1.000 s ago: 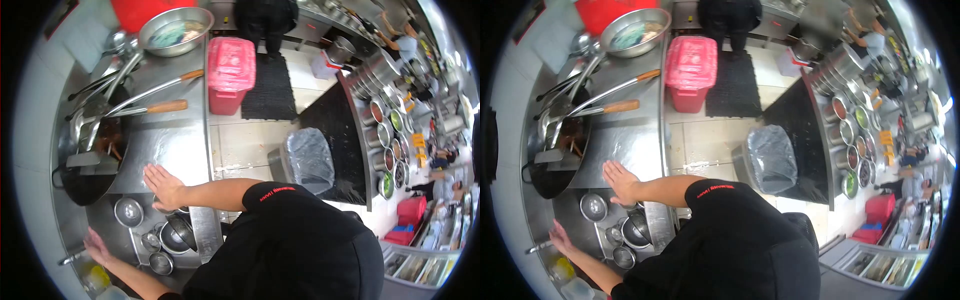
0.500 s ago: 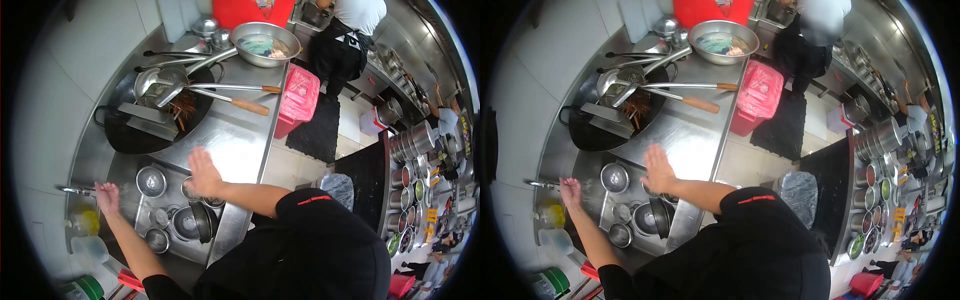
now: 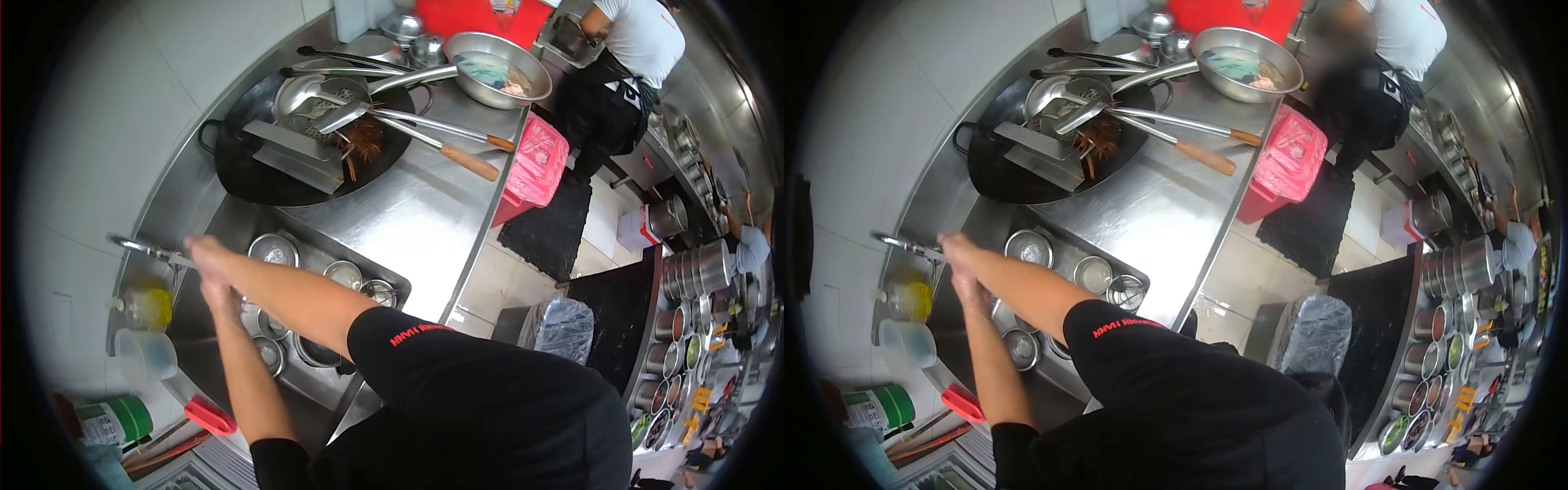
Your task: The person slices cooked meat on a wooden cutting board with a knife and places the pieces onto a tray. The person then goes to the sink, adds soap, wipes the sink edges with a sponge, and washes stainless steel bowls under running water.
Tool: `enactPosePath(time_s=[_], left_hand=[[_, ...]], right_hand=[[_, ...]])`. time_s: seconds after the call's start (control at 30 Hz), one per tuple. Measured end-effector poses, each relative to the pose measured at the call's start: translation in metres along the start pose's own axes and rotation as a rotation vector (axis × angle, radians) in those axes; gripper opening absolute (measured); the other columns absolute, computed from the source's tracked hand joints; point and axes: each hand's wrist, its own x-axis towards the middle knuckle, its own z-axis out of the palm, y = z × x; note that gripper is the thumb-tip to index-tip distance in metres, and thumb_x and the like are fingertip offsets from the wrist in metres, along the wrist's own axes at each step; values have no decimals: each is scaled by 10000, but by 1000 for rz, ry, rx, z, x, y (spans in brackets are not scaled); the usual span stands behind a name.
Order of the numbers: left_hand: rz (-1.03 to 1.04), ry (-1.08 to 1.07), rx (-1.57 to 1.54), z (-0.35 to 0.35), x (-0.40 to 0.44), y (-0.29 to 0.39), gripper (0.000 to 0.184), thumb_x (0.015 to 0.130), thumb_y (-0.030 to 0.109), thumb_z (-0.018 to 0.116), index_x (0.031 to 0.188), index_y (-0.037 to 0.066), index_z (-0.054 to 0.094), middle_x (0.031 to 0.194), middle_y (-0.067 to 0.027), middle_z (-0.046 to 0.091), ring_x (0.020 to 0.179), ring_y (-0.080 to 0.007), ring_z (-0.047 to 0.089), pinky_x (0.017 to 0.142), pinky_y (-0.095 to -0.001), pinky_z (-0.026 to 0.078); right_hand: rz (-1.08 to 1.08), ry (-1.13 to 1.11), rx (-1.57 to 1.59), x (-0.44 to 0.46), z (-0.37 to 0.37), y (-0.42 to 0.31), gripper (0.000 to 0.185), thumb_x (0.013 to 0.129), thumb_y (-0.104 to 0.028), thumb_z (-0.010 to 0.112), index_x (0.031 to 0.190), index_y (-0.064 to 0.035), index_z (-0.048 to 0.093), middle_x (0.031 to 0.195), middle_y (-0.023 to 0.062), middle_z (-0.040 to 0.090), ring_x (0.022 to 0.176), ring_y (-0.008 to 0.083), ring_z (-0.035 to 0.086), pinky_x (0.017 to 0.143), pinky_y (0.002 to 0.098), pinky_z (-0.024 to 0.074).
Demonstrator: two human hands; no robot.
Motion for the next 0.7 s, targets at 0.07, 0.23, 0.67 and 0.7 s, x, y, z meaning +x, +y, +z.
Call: enactPosePath(time_s=[0.07,0.23,0.67,0.7], left_hand=[[-73,4,-339,-27,37,19,538,997,516,438,1268,64,549,1110,-92,645,1044,-241,636,860,-430,547],[-52,-274,-569,-1,-11,61,607,997,617,335,1326,124,467,1089,-181,628,945,-380,627,803,-551,540],[-174,70,-257,-14,12,40,732,1000,609,433,1442,26,439,1353,-133,529,1221,-259,528,1036,-376,416],[33,-24,-63,-38,41,16,808,979,651,433,1483,21,390,1433,-137,480,1268,-275,504,1045,-404,415]], right_hand=[[-33,-49,-80,-21,13,-28,313,887,-302,588,971,-31,721,1025,209,712,990,351,688,818,457,551],[-80,-67,-193,0,10,-38,353,888,-348,578,1017,-51,716,1066,218,697,1032,367,669,848,468,538],[115,-215,86,-39,8,-36,492,937,-462,483,1219,-84,625,1220,228,628,1162,370,601,944,481,487],[147,-226,178,-50,7,-39,507,946,-469,467,1245,-85,608,1238,227,619,1175,366,593,953,480,481]])
